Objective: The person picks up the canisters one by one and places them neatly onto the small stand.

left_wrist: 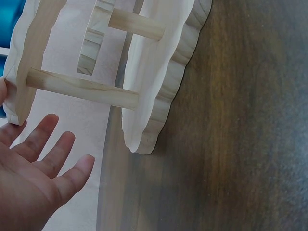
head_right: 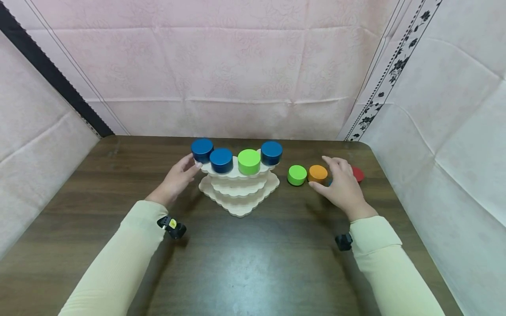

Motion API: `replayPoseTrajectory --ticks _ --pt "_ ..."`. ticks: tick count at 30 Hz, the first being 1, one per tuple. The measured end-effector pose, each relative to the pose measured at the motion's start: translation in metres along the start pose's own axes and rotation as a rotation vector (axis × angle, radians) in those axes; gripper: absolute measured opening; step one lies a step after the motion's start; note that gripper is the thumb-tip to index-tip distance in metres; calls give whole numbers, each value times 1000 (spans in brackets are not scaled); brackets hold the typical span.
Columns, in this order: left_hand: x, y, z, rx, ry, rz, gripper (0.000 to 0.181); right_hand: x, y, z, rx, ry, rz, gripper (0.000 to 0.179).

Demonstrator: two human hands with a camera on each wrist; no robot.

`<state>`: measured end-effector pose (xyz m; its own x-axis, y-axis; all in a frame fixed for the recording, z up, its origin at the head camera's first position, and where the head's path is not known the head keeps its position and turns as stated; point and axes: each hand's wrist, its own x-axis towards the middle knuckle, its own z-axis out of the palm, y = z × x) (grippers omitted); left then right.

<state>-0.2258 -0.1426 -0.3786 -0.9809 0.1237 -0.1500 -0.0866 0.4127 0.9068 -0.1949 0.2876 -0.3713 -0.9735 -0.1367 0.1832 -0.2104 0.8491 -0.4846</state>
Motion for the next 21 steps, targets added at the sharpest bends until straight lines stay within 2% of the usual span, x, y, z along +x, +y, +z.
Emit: replayPoseTrajectory --ticks 21 --pt "1 -1 0 -15 -3 -3 68 -20 31 6 -18 -59 125 90"
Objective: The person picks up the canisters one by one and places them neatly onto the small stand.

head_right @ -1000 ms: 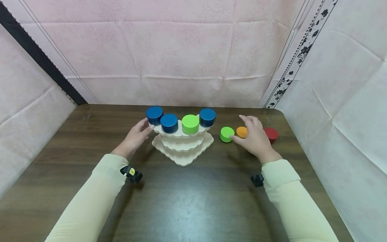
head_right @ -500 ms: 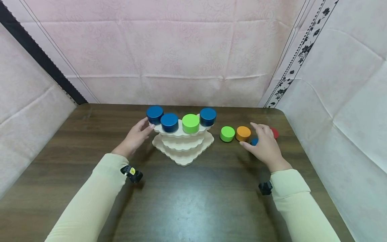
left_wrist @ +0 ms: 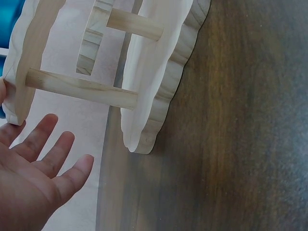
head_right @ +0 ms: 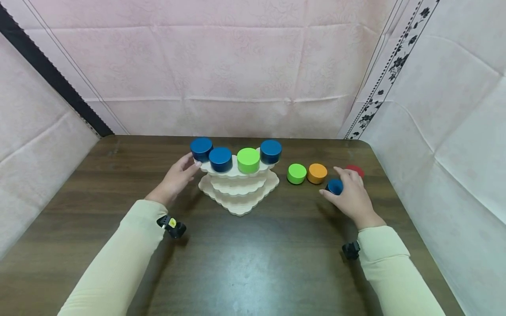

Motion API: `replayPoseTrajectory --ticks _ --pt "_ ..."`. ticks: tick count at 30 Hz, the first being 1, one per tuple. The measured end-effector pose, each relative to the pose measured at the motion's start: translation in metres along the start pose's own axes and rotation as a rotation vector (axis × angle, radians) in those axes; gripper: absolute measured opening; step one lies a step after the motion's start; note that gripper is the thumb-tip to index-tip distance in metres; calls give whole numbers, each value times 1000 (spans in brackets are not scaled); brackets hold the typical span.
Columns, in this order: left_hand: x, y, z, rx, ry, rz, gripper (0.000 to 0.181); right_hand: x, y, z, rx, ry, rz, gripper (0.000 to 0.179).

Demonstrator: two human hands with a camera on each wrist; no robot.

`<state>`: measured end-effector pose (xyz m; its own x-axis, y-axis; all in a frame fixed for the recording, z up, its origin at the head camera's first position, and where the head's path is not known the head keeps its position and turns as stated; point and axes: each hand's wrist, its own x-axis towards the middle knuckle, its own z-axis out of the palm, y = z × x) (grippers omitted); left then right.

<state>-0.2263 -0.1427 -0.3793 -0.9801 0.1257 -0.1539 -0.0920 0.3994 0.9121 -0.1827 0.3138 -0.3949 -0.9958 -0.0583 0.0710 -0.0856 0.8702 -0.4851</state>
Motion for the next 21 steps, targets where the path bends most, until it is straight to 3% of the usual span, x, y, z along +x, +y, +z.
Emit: replayPoseTrajectory --ticks 9,21 --pt "0 -1 0 8 6 14 68 -3 14 3 8 10 2 86" --pt "0 -1 0 23 3 15 68 1 26 8 36 -61 70 91"
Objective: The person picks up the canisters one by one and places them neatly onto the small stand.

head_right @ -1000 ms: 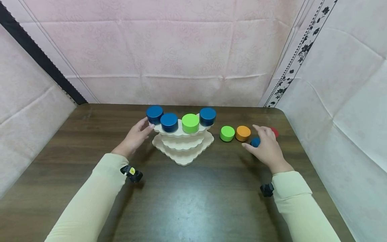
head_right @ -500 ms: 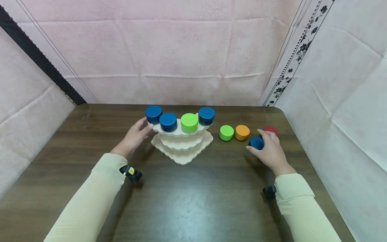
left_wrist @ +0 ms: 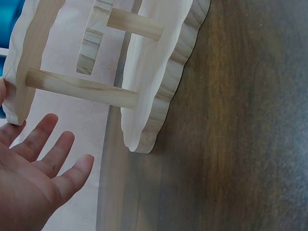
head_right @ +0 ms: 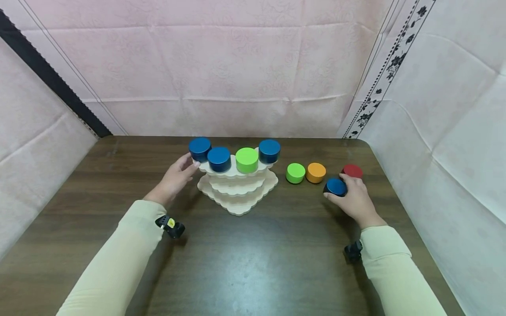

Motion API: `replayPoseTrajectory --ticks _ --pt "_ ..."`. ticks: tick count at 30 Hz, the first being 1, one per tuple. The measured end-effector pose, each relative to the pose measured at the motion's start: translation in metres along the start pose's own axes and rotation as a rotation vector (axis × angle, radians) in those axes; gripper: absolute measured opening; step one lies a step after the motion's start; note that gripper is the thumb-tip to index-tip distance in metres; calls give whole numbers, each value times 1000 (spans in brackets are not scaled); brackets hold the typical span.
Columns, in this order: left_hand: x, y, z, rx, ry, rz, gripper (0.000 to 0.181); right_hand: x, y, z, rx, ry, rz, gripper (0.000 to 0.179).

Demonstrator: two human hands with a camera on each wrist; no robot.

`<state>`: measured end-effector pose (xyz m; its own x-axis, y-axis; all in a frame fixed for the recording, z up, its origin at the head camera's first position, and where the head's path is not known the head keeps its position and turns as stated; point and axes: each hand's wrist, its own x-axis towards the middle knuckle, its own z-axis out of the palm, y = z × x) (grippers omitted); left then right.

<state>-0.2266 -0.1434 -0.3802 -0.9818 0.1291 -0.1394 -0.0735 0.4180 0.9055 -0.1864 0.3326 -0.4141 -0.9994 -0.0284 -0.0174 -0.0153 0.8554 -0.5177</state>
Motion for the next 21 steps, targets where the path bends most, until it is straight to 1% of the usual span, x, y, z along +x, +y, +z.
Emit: replayPoseTrajectory --ticks 4,10,16,21 --pt "1 -1 0 5 5 4 68 1 4 1 23 -27 30 95" --pt "1 -1 1 10 6 2 68 2 9 2 51 -51 45 97" --pt "0 -1 1 19 5 -9 70 5 12 4 56 -63 60 96" --pt "0 -1 1 20 6 -1 70 8 14 5 55 -75 71 96"
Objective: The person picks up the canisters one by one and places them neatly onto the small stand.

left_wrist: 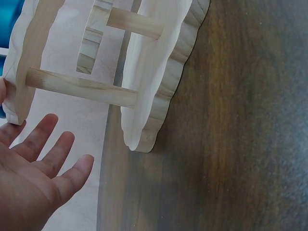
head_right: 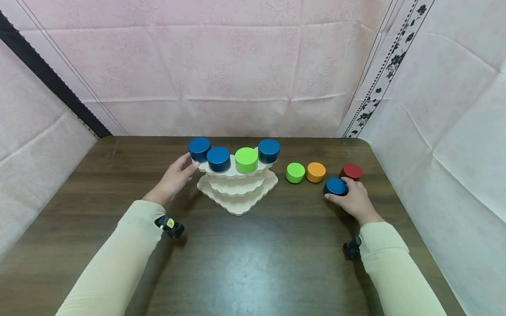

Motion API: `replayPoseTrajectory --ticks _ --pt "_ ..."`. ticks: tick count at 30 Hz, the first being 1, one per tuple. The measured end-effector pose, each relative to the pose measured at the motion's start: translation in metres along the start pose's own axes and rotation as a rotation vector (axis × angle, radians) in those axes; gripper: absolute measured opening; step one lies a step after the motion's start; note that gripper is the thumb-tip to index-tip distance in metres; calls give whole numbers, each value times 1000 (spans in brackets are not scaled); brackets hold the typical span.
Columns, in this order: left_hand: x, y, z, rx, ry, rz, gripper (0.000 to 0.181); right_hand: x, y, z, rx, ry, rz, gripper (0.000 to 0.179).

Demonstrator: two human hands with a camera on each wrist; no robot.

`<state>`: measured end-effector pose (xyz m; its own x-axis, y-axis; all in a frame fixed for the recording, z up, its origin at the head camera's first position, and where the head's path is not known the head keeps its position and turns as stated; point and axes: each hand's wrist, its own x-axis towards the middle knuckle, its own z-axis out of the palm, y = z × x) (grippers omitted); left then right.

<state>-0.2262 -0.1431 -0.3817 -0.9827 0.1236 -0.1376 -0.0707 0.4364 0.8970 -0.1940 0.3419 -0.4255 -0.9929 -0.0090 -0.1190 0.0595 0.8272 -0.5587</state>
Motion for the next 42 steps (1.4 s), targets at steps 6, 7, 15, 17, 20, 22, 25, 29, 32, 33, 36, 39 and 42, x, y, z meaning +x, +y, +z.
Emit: replayPoseTrajectory --ticks 6,7,15,17,20,22,25,29,32,33,36,39,42 --pt "0 -1 0 4 1 3 70 3 2 1 -13 -5 2 92" --pt "0 -1 0 3 1 4 70 4 2 1 -15 -5 0 92" --pt "1 -1 0 3 3 -4 70 3 0 2 -14 -1 -19 82" --pt "2 -1 0 3 3 -6 70 2 0 3 -11 -1 -11 83" --pt "2 -1 0 -1 1 -7 70 2 -1 3 -12 4 -3 84" --pt "2 -1 0 -7 0 -9 70 1 -2 3 -12 13 -4 84" --pt "2 -1 0 -13 0 -11 70 0 -4 3 -14 32 -20 82" --pt "2 -1 0 -10 1 -8 70 -2 -9 3 -21 49 -44 81" --pt "2 -1 -1 -8 1 -3 70 -4 -14 2 -28 61 -58 81" --pt "2 -1 -1 -8 1 -3 70 -5 -16 2 -31 66 -62 82" --pt "2 -1 -1 -7 0 -6 70 -8 -23 1 -36 80 -71 81" --pt "2 -1 -1 -10 2 -7 70 -11 -31 1 -33 88 -81 80" --pt "2 0 -1 -11 1 -11 70 -14 -38 1 -30 98 -94 80"
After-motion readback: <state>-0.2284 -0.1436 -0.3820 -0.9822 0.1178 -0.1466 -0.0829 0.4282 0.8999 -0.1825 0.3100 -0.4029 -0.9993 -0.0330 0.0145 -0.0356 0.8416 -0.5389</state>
